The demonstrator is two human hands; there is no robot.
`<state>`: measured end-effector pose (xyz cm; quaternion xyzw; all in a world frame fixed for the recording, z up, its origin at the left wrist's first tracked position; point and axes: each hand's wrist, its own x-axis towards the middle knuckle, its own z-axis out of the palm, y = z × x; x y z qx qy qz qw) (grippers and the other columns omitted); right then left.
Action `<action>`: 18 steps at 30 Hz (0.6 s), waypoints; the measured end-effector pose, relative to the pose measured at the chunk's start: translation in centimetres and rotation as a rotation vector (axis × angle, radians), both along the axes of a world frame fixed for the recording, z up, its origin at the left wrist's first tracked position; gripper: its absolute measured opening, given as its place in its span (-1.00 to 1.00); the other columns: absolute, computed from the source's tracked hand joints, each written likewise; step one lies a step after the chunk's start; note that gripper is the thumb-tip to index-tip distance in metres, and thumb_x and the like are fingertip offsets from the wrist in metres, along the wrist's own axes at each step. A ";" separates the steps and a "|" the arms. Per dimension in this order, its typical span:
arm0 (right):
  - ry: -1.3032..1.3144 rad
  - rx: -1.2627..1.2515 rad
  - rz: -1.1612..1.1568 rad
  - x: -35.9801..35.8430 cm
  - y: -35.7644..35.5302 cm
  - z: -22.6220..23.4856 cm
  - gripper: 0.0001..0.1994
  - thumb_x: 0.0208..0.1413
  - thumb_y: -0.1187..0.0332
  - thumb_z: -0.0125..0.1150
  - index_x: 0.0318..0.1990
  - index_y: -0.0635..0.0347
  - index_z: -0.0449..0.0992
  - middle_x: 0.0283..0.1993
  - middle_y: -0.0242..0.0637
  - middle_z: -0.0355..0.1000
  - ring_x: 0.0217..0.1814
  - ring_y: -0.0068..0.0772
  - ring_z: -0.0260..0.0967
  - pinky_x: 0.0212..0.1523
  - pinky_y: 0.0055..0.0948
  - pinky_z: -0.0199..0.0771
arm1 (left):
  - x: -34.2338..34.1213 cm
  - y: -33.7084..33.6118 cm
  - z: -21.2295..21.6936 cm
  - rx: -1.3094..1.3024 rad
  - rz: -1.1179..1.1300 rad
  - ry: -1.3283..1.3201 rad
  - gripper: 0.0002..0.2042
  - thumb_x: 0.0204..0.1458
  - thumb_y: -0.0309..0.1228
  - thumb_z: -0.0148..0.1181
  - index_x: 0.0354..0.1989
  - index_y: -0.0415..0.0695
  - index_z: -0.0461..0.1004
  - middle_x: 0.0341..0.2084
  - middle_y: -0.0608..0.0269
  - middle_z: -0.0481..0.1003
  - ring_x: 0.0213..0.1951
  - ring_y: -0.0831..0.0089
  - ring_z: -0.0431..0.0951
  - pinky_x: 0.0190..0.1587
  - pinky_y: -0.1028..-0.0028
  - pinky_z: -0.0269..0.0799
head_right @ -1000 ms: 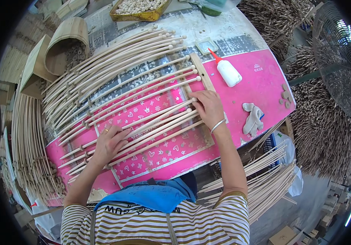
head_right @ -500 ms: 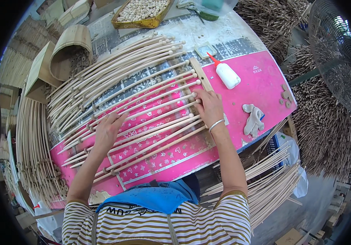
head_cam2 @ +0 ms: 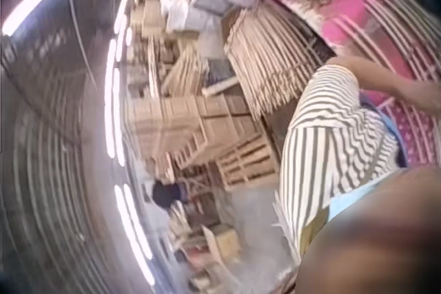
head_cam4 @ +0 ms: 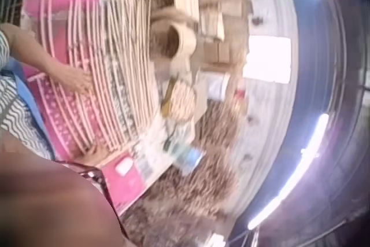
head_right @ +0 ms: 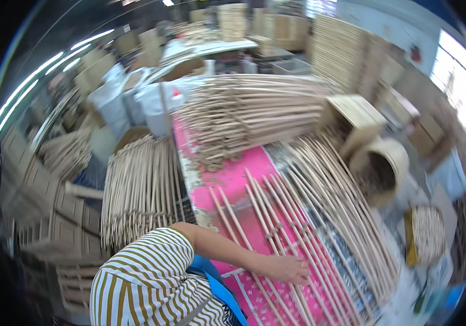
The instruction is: Assembling a wooden fence-like structure by threading rods through circular spacers and applying glue to the joints.
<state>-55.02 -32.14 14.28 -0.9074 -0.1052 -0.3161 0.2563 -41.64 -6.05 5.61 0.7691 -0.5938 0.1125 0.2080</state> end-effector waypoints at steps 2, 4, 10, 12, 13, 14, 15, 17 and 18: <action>0.101 0.023 0.036 2.7 2.3 -0.7 -0.57 0.32 0.19 -0.06 0.18 0.30 0.44 0.13 -0.08 0.46 0.18 -0.21 0.39 0.20 -0.21 0.34 | -1.1 2.9 0.5 0.031 0.058 0.059 -0.67 0.10 -0.43 0.03 0.07 -0.04 0.43 -0.16 0.15 0.40 -0.03 0.24 0.43 -0.02 0.26 0.34; 0.155 0.010 0.090 4.5 3.8 -1.6 -0.57 0.32 0.19 -0.05 0.18 0.30 0.44 0.13 -0.08 0.46 0.18 -0.20 0.39 0.21 -0.20 0.33 | -2.1 4.0 0.6 0.032 0.096 0.081 -0.67 0.10 -0.46 0.03 0.07 0.01 0.45 -0.15 0.16 0.40 -0.01 0.24 0.42 -0.02 0.25 0.32; 0.227 -0.029 0.190 6.8 6.1 -2.2 -0.57 0.32 0.19 -0.05 0.18 0.30 0.44 0.13 -0.07 0.46 0.19 -0.17 0.38 0.23 -0.18 0.30 | -1.9 3.7 -0.3 -0.020 0.086 0.149 -0.76 0.10 -0.45 0.04 -0.05 -0.02 0.47 -0.20 0.18 0.39 -0.03 0.26 0.43 -0.01 0.24 0.30; 0.239 -0.037 0.200 7.0 6.5 -2.3 -0.57 0.32 0.20 -0.05 0.18 0.30 0.44 0.13 -0.06 0.46 0.19 -0.16 0.37 0.23 -0.17 0.29 | -1.8 3.6 -0.6 -0.056 0.116 0.144 -0.81 0.09 -0.43 0.06 -0.14 -0.03 0.50 -0.23 0.18 0.40 -0.06 0.25 0.44 -0.01 0.24 0.29; 0.243 -0.040 0.202 7.0 6.6 -2.3 -0.57 0.32 0.20 -0.05 0.18 0.30 0.44 0.12 -0.06 0.46 0.19 -0.16 0.37 0.24 -0.17 0.29 | -1.7 3.5 -0.8 -0.121 0.140 0.108 -0.86 0.07 -0.41 0.09 -0.23 -0.03 0.53 -0.27 0.19 0.41 -0.09 0.24 0.45 -0.02 0.24 0.28; 0.248 -0.042 0.199 7.0 6.6 -2.4 -0.57 0.32 0.20 -0.05 0.18 0.30 0.44 0.12 -0.06 0.46 0.20 -0.15 0.37 0.24 -0.17 0.28 | -1.6 3.5 -0.9 -0.107 0.145 0.125 -0.86 0.07 -0.41 0.09 -0.23 -0.03 0.53 -0.27 0.19 0.41 -0.09 0.24 0.45 -0.02 0.24 0.28; 0.254 -0.043 0.198 7.0 6.6 -2.6 -0.58 0.32 0.20 -0.05 0.18 0.30 0.44 0.12 -0.06 0.46 0.20 -0.15 0.37 0.24 -0.16 0.28 | -1.4 3.3 -1.0 -0.139 0.163 0.118 -0.86 0.06 -0.41 0.09 -0.23 -0.02 0.54 -0.29 0.20 0.42 -0.10 0.24 0.45 -0.03 0.23 0.28; 0.265 -0.047 0.191 7.0 6.3 -2.8 -0.58 0.31 0.20 -0.05 0.18 0.30 0.44 0.12 -0.05 0.46 0.20 -0.14 0.37 0.25 -0.15 0.27 | -0.9 3.0 -1.2 -0.172 0.183 0.113 -0.85 0.06 -0.41 0.10 -0.23 -0.01 0.55 -0.31 0.20 0.42 -0.11 0.24 0.46 -0.04 0.23 0.29; 0.270 -0.044 0.189 7.0 6.2 -2.9 -0.58 0.31 0.20 -0.04 0.18 0.30 0.44 0.12 -0.05 0.46 0.20 -0.13 0.36 0.25 -0.15 0.26 | -0.7 2.8 -1.2 -0.144 0.191 0.142 -0.86 0.06 -0.41 0.10 -0.26 -0.01 0.56 -0.32 0.21 0.43 -0.11 0.24 0.46 -0.07 0.23 0.31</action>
